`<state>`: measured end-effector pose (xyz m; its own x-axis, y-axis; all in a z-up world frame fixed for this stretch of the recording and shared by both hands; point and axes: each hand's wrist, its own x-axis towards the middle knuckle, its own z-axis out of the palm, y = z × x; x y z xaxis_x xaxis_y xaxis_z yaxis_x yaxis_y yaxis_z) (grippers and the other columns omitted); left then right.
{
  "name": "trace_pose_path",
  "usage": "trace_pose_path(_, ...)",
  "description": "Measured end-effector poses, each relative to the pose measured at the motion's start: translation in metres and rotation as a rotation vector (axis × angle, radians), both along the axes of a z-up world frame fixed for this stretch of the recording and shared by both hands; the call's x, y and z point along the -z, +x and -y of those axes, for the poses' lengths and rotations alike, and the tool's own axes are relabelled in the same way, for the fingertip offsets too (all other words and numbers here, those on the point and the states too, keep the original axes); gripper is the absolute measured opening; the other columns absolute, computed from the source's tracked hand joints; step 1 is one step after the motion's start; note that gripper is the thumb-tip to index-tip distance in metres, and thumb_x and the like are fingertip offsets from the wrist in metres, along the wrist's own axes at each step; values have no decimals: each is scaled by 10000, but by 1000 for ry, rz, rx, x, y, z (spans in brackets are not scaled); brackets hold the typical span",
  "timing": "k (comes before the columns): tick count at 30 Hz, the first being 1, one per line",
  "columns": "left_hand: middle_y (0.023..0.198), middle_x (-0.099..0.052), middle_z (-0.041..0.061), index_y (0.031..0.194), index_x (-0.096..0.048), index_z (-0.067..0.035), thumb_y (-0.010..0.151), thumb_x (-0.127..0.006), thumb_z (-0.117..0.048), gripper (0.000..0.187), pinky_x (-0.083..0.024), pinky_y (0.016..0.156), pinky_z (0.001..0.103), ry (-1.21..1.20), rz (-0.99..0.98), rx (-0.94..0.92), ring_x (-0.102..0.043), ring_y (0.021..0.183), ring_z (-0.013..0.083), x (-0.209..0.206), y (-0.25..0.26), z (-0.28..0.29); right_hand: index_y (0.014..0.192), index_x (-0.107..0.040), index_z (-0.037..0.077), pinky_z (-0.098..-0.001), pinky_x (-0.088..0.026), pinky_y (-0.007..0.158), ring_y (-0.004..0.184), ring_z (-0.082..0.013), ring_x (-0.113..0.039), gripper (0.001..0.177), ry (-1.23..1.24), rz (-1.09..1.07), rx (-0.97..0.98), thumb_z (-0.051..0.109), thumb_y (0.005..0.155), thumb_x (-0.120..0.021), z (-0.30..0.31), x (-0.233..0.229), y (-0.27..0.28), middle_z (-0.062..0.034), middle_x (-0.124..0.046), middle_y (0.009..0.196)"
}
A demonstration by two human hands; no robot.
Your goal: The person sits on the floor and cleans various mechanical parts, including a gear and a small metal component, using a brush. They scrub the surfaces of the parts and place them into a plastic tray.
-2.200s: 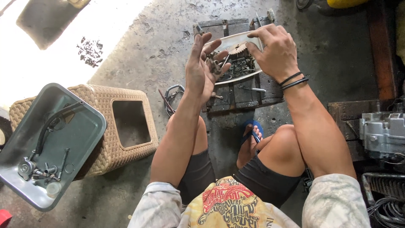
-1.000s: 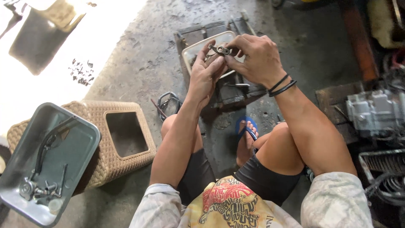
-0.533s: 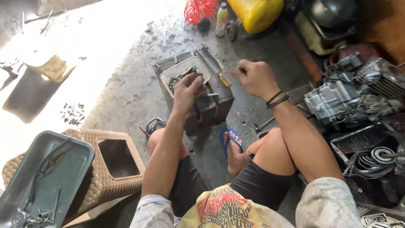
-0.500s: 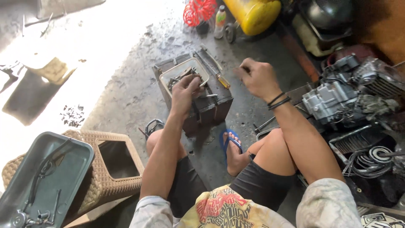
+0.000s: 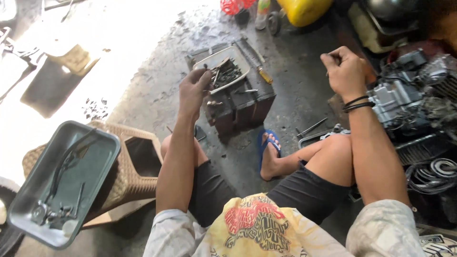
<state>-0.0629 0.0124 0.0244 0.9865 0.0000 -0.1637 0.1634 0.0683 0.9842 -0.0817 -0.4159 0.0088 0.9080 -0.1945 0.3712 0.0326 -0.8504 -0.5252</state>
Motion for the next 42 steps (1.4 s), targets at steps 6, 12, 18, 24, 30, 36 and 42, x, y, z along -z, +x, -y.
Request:
trace_pose_path(6, 896, -681, 37, 1248, -681, -18, 1012, -609, -280, 360, -488, 552, 208, 52, 38, 28, -567, 620, 79, 0, -2, -8, 1070, -731, 126, -415, -476, 856, 723, -223, -691, 204, -64, -8, -115, 315, 1146, -733, -23, -14, -4, -7, -696, 719)
trace_pose_path(12, 1161, -729, 129, 1334, -619, 7, 932, -705, -276, 499, -580, 540, 199, 28, 20, 15, -676, 671, 91, -2, -1, -7, 995, -697, 117, -377, -488, 763, 681, -188, -655, 245, -44, 74, -48, 283, 1162, -766, -34, -24, -13, 3, -667, 697)
trace_pose_path(18, 910, -675, 26, 1218, -673, -56, 1009, -630, -277, 308, -527, 559, 199, 26, -1, 62, -585, 639, 78, 5, 4, -6, 1171, -745, 32, -361, -576, 723, 877, -268, -677, 166, -69, 201, -216, 0, 1018, -689, -44, -16, -3, -158, -695, 1099)
trace_pose_path(24, 719, -629, 5, 864, -634, -114, 1002, -535, -452, 378, -448, 503, 257, 89, 79, -73, -549, 534, 79, -18, -20, -11, 1124, -789, 69, -325, -490, 676, 763, -177, -647, 58, -19, 83, -329, 83, 1080, -753, -39, 2, 15, -70, -762, 1017)
trace_pose_path(30, 885, -599, 15, 1125, -699, -118, 990, -536, -490, 428, -459, 569, 211, 103, 122, -137, -524, 681, 96, -24, -61, -59, 1274, -765, 8, -339, -525, 807, 910, -205, -654, 99, 23, 1, -489, -15, 1179, -778, -47, -9, 10, -122, -722, 1102)
trace_pose_path(36, 902, -606, -6, 1107, -703, -164, 974, -568, -524, 407, -474, 648, 218, 154, 101, -263, -537, 714, 78, -55, -102, -79, 1359, -763, -131, -412, -564, 839, 1013, -319, -683, 132, -58, 44, -675, -74, 1250, -809, -63, -13, 11, -248, -718, 1178)
trace_pose_path(42, 916, -610, 30, 1157, -682, -145, 1036, -543, -472, 376, -485, 658, 256, 152, 233, -214, -545, 741, 125, -43, -96, -71, 1322, -779, -76, -341, -521, 846, 966, -216, -658, 110, 30, 24, -631, -78, 1214, -801, -73, -4, 22, -168, -719, 1097)
